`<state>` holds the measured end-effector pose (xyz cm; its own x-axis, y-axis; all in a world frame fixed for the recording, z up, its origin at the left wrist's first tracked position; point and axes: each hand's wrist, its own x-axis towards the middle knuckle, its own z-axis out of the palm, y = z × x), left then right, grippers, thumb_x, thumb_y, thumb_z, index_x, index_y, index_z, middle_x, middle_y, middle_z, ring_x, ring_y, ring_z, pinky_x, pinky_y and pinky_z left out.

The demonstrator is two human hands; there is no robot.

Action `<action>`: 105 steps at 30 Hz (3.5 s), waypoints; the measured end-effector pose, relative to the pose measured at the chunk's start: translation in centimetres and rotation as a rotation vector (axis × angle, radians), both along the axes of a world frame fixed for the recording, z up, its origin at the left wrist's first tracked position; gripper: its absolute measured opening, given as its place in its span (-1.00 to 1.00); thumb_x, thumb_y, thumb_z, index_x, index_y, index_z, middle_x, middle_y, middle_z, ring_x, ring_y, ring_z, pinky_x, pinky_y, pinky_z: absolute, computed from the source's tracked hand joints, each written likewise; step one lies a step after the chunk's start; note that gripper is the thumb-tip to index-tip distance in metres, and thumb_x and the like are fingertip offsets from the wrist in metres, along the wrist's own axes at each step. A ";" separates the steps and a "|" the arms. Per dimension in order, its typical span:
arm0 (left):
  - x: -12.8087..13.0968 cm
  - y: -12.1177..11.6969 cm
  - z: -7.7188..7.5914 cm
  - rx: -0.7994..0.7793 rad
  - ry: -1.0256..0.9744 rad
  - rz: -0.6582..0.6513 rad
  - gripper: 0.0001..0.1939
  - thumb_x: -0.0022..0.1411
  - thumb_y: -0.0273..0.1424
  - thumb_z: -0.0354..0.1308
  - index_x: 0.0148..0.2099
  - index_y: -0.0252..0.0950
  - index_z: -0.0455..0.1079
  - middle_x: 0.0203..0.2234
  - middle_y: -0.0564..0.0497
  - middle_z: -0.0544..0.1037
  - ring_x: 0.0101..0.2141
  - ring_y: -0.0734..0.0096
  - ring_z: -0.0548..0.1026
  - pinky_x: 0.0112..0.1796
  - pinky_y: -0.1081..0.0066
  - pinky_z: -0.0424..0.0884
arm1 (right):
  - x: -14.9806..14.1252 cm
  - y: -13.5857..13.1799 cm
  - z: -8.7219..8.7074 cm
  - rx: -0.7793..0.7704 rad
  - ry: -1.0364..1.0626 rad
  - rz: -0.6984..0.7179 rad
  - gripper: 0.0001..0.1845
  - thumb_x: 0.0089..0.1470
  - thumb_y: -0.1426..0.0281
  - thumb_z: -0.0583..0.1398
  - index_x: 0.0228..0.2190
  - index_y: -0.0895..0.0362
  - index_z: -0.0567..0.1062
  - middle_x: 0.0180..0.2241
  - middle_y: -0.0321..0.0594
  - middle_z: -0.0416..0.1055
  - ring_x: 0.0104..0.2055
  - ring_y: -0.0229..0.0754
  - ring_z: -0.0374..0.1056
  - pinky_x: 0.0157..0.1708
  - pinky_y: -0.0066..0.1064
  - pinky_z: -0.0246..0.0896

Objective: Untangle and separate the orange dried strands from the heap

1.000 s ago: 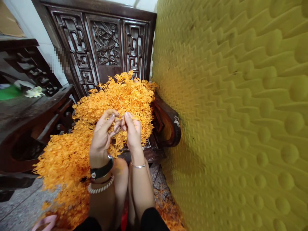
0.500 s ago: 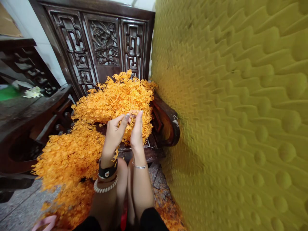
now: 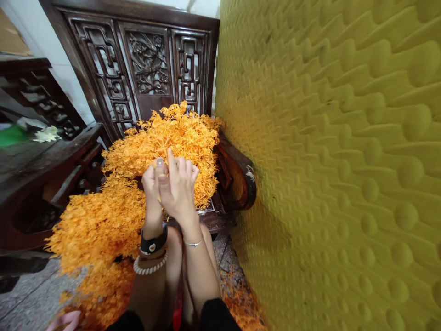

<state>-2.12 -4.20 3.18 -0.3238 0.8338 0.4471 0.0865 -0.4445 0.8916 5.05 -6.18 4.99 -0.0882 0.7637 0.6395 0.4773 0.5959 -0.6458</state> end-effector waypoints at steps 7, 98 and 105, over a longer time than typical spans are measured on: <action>-1.1 -0.1 -0.1 0.014 0.058 0.035 -0.65 0.27 -0.23 -0.06 -0.53 -0.26 0.13 -0.68 0.15 0.16 -0.61 0.52 0.11 -0.51 0.44 0.01 | 0.3 1.2 -0.8 -0.348 0.385 0.173 -0.69 0.11 0.15 0.08 -0.48 0.12 0.38 -0.52 -0.35 0.24 -0.44 -0.32 0.15 -0.37 -0.47 0.05; 2.8 -2.8 2.9 0.059 -0.662 -0.191 -0.46 0.24 -0.13 -0.02 -0.68 -0.28 -0.02 -0.77 0.16 -0.02 -0.73 0.64 -0.01 -0.69 0.49 -0.07 | 0.2 -1.2 1.8 -0.373 1.165 0.561 -0.41 0.00 0.03 0.15 -0.71 0.12 -0.01 -0.74 -0.53 -0.22 -0.72 -0.50 -0.43 -0.80 -0.65 -0.41; 3.1 -2.3 2.5 -0.041 -0.744 0.028 -0.51 0.18 -0.09 0.05 -0.64 -0.29 0.09 -0.74 0.17 0.08 -0.71 0.66 0.09 -0.69 0.53 0.02 | -0.6 -0.5 1.0 -0.367 1.300 0.488 -0.43 0.04 0.10 0.14 -0.68 0.12 -0.06 -0.74 -0.53 -0.25 -0.72 -0.48 -0.43 -0.78 -0.64 -0.39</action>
<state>0.98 -6.48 5.69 -0.5502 0.8321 0.0702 -0.5353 -0.4160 0.7351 4.43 -6.67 5.99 0.0985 0.9643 0.2457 -0.7596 0.2323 -0.6075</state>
